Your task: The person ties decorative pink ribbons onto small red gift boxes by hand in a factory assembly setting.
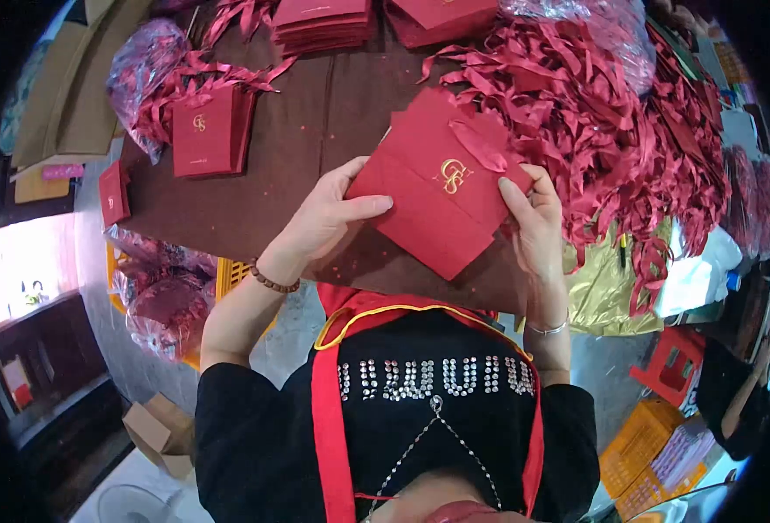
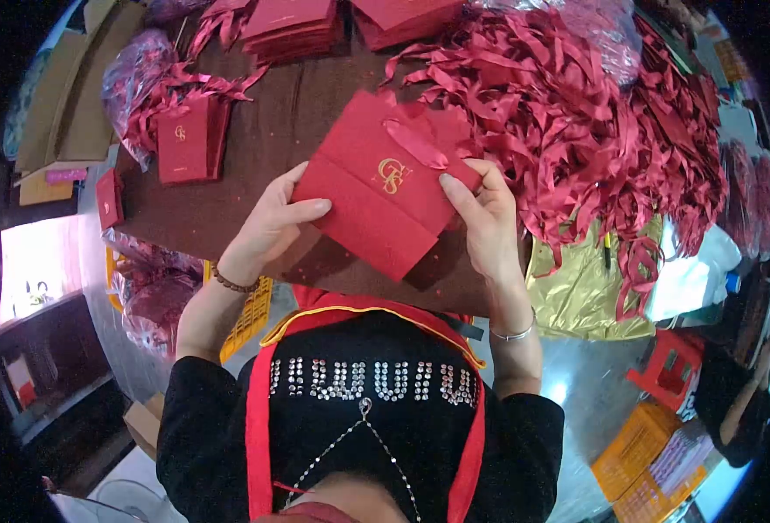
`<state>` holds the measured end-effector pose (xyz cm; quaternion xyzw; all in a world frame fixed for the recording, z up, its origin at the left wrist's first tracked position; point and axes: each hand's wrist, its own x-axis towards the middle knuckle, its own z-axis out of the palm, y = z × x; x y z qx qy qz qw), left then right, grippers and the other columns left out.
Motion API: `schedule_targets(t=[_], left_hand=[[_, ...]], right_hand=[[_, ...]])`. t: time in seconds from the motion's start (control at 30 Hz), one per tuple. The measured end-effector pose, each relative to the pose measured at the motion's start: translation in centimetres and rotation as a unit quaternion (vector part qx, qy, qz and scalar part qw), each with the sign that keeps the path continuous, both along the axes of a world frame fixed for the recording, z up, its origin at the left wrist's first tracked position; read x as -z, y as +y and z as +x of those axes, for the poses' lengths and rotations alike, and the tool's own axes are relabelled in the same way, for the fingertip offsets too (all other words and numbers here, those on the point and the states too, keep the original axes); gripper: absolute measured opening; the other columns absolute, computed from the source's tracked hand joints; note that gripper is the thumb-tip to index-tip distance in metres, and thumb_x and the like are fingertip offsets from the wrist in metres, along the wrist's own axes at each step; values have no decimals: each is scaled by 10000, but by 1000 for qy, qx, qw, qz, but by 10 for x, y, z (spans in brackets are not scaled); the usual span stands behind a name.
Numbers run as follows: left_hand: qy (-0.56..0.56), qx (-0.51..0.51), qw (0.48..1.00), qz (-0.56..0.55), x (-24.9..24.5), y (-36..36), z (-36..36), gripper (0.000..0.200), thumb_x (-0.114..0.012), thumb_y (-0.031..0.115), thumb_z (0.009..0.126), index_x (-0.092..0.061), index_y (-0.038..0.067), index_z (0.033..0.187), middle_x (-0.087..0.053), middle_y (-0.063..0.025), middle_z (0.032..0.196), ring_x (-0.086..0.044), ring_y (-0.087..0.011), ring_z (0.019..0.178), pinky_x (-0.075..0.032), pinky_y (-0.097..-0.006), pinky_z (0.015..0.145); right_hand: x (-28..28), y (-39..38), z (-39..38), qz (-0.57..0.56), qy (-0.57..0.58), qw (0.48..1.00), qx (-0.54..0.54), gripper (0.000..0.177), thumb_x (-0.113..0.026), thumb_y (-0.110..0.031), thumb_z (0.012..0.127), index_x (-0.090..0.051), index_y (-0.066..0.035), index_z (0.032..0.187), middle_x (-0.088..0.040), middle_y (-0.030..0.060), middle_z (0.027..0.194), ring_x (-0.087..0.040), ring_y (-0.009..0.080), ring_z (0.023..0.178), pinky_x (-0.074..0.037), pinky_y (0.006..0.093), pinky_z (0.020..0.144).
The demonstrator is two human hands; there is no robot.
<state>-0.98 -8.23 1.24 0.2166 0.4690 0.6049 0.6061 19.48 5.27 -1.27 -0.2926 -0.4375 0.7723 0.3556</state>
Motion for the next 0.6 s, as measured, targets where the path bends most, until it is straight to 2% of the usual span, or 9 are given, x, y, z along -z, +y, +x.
schedule_targets(t=[0.1, 0.2, 0.33, 0.37, 0.4, 0.47, 0.5, 0.57, 0.6], left_hand=[[49, -48, 997, 31, -6, -12, -24, 477, -647, 84, 804, -464, -27, 1230, -575, -74, 1137, -537, -135, 1033, -405, -287, 925], [170, -191, 964, 65, -39, -33, -73, 464, -653, 15, 760, -507, -34, 1198, -591, -72, 1122, -553, -138, 1002, -427, -280, 903], [555, -306, 772, 37, -78, -63, -134, 489, -638, 5, 776, -478, -39, 1236, -606, -81, 1105, -549, -116, 985, -464, -272, 850], [681, -294, 670, -9, -83, -67, -143, 448, -611, 21, 778, -516, 33, 1215, -641, -77, 1012, -599, -166, 915, -491, -310, 793], [681, -294, 671, -10, -80, -68, -154, 448, -611, 21, 778, -516, 33, 1215, -641, -77, 1012, -599, -166, 915, -491, -310, 793], [898, -218, 372, -88, -56, -69, -174, 423, -562, 19, 753, -556, 121, 1164, -630, -69, 914, -608, -232, 818, -498, -341, 705], [922, -163, 301, -181, -36, -69, -180, 425, -533, 39, 717, -565, 165, 1122, -593, -61, 887, -575, -270, 776, -483, -376, 650], [912, -88, 307, -256, 11, -70, -191, 468, -556, 69, 704, -544, 174, 1160, -570, -72, 954, -552, -268, 879, -476, -409, 681], [904, -60, 318, -278, 34, -74, -195, 421, -553, 143, 792, -521, 174, 1211, -568, -98, 971, -549, -288, 883, -493, -407, 684]], right_hand=[[-18, -6, -6, 27, -52, 998, -30, 365, -529, -42, 892, -388, -51, 1229, -577, 85, 1032, -594, 125, 812, -498, 247, 716], [-24, -6, -16, 80, -85, 993, -20, 503, -486, -99, 921, -246, -66, 1362, -551, 144, 1125, -612, 158, 790, -514, 251, 666], [7, 12, -7, 105, -123, 986, -38, 403, -484, -98, 926, -343, -54, 1301, -579, 114, 1093, -602, 135, 805, -492, 217, 652], [14, 12, -4, 110, -125, 985, -52, 363, -488, -92, 925, -383, -50, 1270, -585, 103, 1087, -598, 127, 812, -485, 211, 655], [17, 12, -3, 114, -129, 983, -65, 325, -492, -87, 924, -423, -45, 1239, -590, 93, 1082, -594, 118, 819, -478, 206, 659], [16, 10, -1, 107, -149, 980, -74, 289, -507, -69, 911, -470, -13, 1192, -584, 90, 1065, -577, 115, 830, -466, 219, 716], [19, 9, 1, 118, -157, 978, -73, 275, -512, -73, 910, -483, -8, 1175, -588, 89, 1060, -577, 114, 834, -464, 218, 728], [19, 7, 1, 130, -164, 976, -62, 234, -521, -71, 908, -517, -3, 1132, -599, 81, 1038, -576, 111, 847, -459, 221, 769], [20, 6, 3, 129, -163, 976, -61, 234, -521, -71, 908, -517, -3, 1132, -599, 81, 1038, -576, 111, 847, -459, 221, 769]])
